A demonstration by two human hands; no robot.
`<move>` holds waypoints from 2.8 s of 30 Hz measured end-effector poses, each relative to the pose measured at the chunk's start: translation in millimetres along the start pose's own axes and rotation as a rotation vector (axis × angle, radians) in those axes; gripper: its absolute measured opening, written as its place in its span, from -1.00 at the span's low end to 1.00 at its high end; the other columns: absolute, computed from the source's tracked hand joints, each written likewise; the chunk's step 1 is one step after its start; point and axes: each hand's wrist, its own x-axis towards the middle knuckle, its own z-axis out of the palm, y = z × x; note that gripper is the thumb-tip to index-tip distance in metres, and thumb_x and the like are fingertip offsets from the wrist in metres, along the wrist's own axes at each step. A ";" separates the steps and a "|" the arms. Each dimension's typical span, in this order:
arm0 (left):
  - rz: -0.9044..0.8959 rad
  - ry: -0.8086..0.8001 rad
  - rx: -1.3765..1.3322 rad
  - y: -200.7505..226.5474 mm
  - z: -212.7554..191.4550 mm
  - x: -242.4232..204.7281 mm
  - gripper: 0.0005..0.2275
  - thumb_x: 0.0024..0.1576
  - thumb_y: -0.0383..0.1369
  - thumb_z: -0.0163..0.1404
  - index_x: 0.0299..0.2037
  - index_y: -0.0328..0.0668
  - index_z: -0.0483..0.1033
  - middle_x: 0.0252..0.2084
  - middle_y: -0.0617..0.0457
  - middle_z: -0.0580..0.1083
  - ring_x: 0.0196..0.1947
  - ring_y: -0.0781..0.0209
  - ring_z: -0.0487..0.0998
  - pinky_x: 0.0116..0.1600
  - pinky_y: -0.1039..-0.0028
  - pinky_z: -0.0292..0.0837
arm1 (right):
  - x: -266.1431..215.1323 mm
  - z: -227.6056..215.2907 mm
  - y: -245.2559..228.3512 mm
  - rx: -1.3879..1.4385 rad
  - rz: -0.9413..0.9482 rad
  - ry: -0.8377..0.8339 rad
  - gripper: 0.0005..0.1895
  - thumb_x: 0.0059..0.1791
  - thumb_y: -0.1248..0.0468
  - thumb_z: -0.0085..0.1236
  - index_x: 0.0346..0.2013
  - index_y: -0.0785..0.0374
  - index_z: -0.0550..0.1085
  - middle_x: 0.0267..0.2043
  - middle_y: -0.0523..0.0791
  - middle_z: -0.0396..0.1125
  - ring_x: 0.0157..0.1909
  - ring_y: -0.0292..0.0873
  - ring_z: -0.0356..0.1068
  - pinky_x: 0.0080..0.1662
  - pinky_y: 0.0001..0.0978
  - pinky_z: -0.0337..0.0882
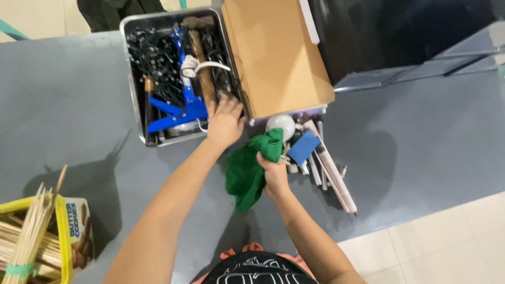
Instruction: The person wipes a series of thin metal rods with a green cloth on a gray countertop. The person picks up each rod, wipes it, and places it on a newspaper spread on the counter. A metal tray with various tools and a yellow container of wooden sticks are visible nearby.
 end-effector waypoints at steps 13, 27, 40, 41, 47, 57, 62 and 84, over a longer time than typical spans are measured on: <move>0.061 -0.196 -0.235 194.8 62.3 -41.4 -0.44 -0.13 -0.21 0.27 0.13 -0.14 0.52 0.07 -0.25 0.46 0.05 -0.27 0.46 0.06 0.10 0.44 | -88.8 -143.5 -38.2 0.084 -0.094 0.242 -0.69 0.00 0.26 0.18 0.03 0.29 0.50 -0.04 -0.12 0.45 -0.03 -0.15 0.44 -0.01 -0.26 0.44; -0.153 0.058 -0.696 259.7 56.5 -113.9 -0.63 -0.03 -0.50 -0.05 0.02 -0.24 0.56 -0.28 -0.27 0.54 -0.24 -0.29 0.57 -0.09 0.06 0.47 | -22.8 -142.3 -70.5 0.215 -0.148 0.028 -0.57 0.14 0.01 0.04 0.12 0.28 0.39 -0.07 -0.07 0.42 -0.10 -0.14 0.44 -0.07 -0.23 0.48; -0.636 -0.032 -1.160 179.3 -52.8 -127.9 -0.78 0.10 -0.41 0.07 -0.08 -0.26 0.60 -0.33 -0.26 0.56 -0.32 -0.23 0.55 -0.21 0.22 0.47 | -4.8 -59.7 -64.3 0.166 -0.222 -0.149 -0.33 -0.02 -0.18 0.11 0.14 0.29 0.41 0.01 -0.12 0.41 -0.02 -0.19 0.43 0.01 -0.23 0.48; -0.655 -0.100 -0.995 174.4 -70.0 -126.3 -0.80 0.11 -0.35 0.08 -0.13 -0.26 0.59 -0.36 -0.24 0.56 -0.35 -0.19 0.60 -0.21 0.23 0.48 | -11.9 -49.7 -71.2 0.183 -0.125 -0.267 -0.40 -0.03 -0.08 0.17 0.12 0.28 0.41 0.01 -0.12 0.41 0.00 -0.17 0.44 0.05 -0.20 0.48; -0.492 -0.131 -0.566 126.6 -49.0 -146.6 -0.77 0.08 -0.24 0.15 -0.32 -0.30 0.59 -0.37 -0.31 0.55 -0.30 -0.28 0.59 -0.18 0.13 0.46 | -5.5 -6.2 -32.0 0.054 -0.258 -0.216 -0.59 0.01 0.20 0.29 0.08 0.28 0.41 -0.04 -0.17 0.40 -0.05 -0.20 0.38 0.02 -0.22 0.43; -0.708 0.159 -1.020 14.7 -68.5 -100.8 -0.81 0.07 -0.47 0.17 -0.13 -0.32 0.54 -0.39 0.01 0.57 -0.52 0.29 0.58 -0.40 0.42 0.53 | 48.2 37.0 -32.0 -0.112 -0.451 0.081 -0.70 0.08 0.23 0.19 0.04 0.35 0.47 -0.04 -0.16 0.43 -0.03 -0.25 0.39 0.05 -0.34 0.42; -0.840 0.348 -0.875 -89.3 -57.3 -42.1 -0.77 0.11 -0.47 0.15 -0.07 -0.40 0.50 -0.40 -0.02 0.58 -0.58 0.27 0.62 -0.49 0.43 0.53 | 38.7 53.5 -23.8 -0.092 -0.325 0.069 -0.71 0.06 0.28 0.18 0.05 0.33 0.48 -0.04 -0.17 0.43 -0.02 -0.23 0.40 0.05 -0.31 0.43; -0.325 0.056 -0.477 53.7 8.8 -91.6 -0.80 0.13 -0.29 0.11 -0.10 -0.10 0.65 -0.19 -0.13 0.60 -0.16 -0.14 0.63 -0.07 0.16 0.56 | -61.6 -34.2 -6.2 -0.155 0.134 -0.083 -0.69 -0.04 0.29 0.23 -0.03 0.34 0.53 -0.11 -0.13 0.50 -0.09 -0.20 0.47 0.00 -0.31 0.46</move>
